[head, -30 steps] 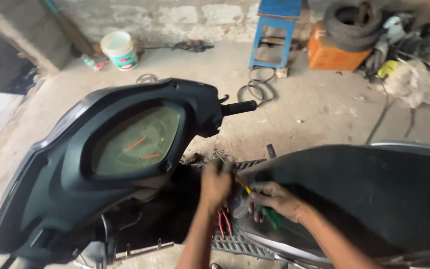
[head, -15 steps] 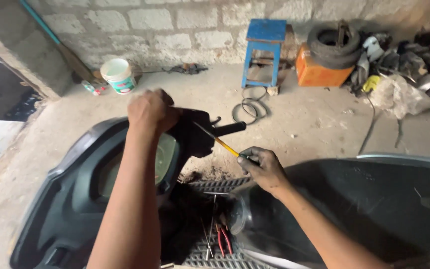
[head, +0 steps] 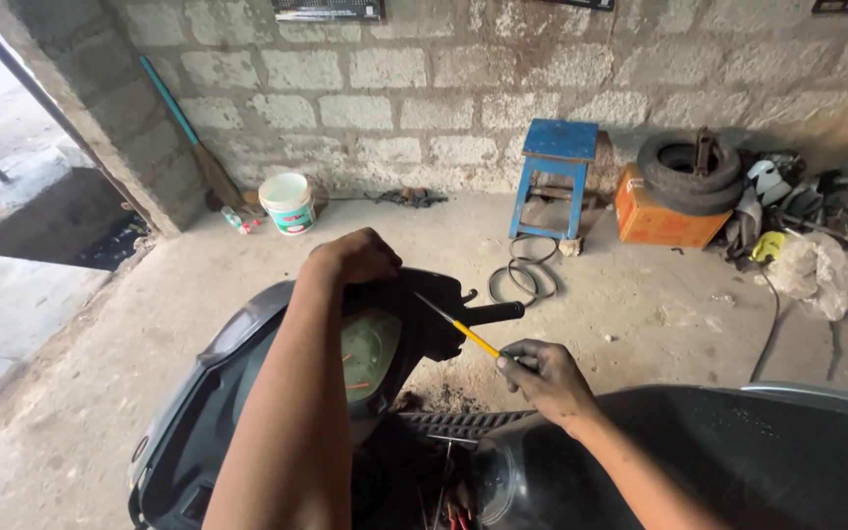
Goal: Dismantle the front headlight and dashboard assembly of a scooter to access internal wiring.
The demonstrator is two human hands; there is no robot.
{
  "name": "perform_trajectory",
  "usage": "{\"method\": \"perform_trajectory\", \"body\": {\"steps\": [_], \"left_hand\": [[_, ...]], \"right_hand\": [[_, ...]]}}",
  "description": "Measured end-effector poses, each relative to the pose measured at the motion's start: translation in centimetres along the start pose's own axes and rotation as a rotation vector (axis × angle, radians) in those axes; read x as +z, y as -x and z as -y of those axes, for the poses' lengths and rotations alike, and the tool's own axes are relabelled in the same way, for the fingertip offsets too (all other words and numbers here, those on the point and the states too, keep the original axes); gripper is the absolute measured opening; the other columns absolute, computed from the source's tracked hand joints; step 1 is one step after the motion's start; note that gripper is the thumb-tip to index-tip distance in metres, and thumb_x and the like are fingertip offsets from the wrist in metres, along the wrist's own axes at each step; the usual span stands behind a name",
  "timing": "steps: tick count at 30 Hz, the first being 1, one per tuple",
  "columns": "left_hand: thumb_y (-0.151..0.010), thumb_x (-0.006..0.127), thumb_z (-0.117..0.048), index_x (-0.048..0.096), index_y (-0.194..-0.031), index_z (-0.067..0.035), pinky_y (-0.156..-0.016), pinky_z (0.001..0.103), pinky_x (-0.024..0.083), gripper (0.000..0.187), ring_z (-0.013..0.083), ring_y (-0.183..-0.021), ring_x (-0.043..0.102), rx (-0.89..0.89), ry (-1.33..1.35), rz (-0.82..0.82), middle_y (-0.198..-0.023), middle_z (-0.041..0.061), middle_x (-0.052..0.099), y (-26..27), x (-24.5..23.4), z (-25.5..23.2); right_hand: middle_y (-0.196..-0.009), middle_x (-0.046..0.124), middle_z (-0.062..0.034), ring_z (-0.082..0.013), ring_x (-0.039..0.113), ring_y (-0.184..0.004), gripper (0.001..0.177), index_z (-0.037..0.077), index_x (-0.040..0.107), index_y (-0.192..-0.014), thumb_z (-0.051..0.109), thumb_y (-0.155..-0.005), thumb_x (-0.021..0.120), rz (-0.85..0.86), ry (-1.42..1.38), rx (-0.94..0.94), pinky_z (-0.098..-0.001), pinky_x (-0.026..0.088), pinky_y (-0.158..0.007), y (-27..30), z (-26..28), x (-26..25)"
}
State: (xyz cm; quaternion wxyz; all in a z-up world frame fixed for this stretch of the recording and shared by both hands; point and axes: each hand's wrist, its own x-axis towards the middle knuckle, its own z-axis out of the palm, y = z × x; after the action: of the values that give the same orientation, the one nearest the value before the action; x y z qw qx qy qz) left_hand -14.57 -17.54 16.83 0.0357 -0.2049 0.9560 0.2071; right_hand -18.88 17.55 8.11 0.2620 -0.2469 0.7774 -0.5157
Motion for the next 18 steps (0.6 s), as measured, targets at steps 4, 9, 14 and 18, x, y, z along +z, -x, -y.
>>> {"method": "perform_trajectory", "body": {"steps": [4,9,14,18], "left_hand": [[-0.085,0.069,-0.034,0.076,-0.118,-0.021,-0.103,0.041,0.050,0.036,0.0325,-0.117,0.065,0.201,-0.138,0.131,-0.127,0.008,0.070,-4.0,1.6,3.0],[-0.095,0.065,-0.044,0.074,-0.118,-0.015,-0.104,0.040,0.050,0.038,0.0345,-0.121,0.063,0.406,-0.456,0.080,-0.127,0.010,0.070,-12.0,6.6,9.3],[-0.087,0.072,-0.043,0.072,-0.123,-0.010,-0.101,0.038,0.050,0.049,0.0320,-0.118,0.064,0.108,-0.196,0.131,-0.126,0.013,0.069,-4.0,1.4,2.9],[-0.081,0.084,-0.041,0.069,-0.121,-0.004,-0.099,0.040,0.051,0.056,0.0338,-0.115,0.066,-0.078,-0.020,0.067,-0.123,0.018,0.071,-4.8,1.8,3.6]], "right_hand": [[-0.069,0.070,-0.0016,-0.0084,0.056,-0.053,0.029,0.005,0.077,-0.106,0.029,-0.089,0.073,0.000,0.057,-0.040,-0.0231,0.045,-0.046,-1.4,0.1,0.9],[-0.069,0.072,-0.0017,-0.0069,0.061,-0.055,0.031,0.005,0.075,-0.111,0.029,-0.090,0.075,-0.001,0.085,-0.099,-0.0200,0.049,-0.048,-2.3,0.4,1.1],[-0.066,0.070,-0.0027,-0.0070,0.050,-0.044,0.030,0.005,0.075,-0.113,0.026,-0.092,0.070,0.039,0.003,-0.026,-0.0217,0.039,-0.037,-1.6,0.4,2.1],[-0.063,0.069,-0.0042,-0.0066,0.044,-0.036,0.030,0.005,0.076,-0.113,0.026,-0.095,0.066,0.078,-0.080,0.079,-0.0226,0.034,-0.031,-0.3,2.1,2.8]]}}
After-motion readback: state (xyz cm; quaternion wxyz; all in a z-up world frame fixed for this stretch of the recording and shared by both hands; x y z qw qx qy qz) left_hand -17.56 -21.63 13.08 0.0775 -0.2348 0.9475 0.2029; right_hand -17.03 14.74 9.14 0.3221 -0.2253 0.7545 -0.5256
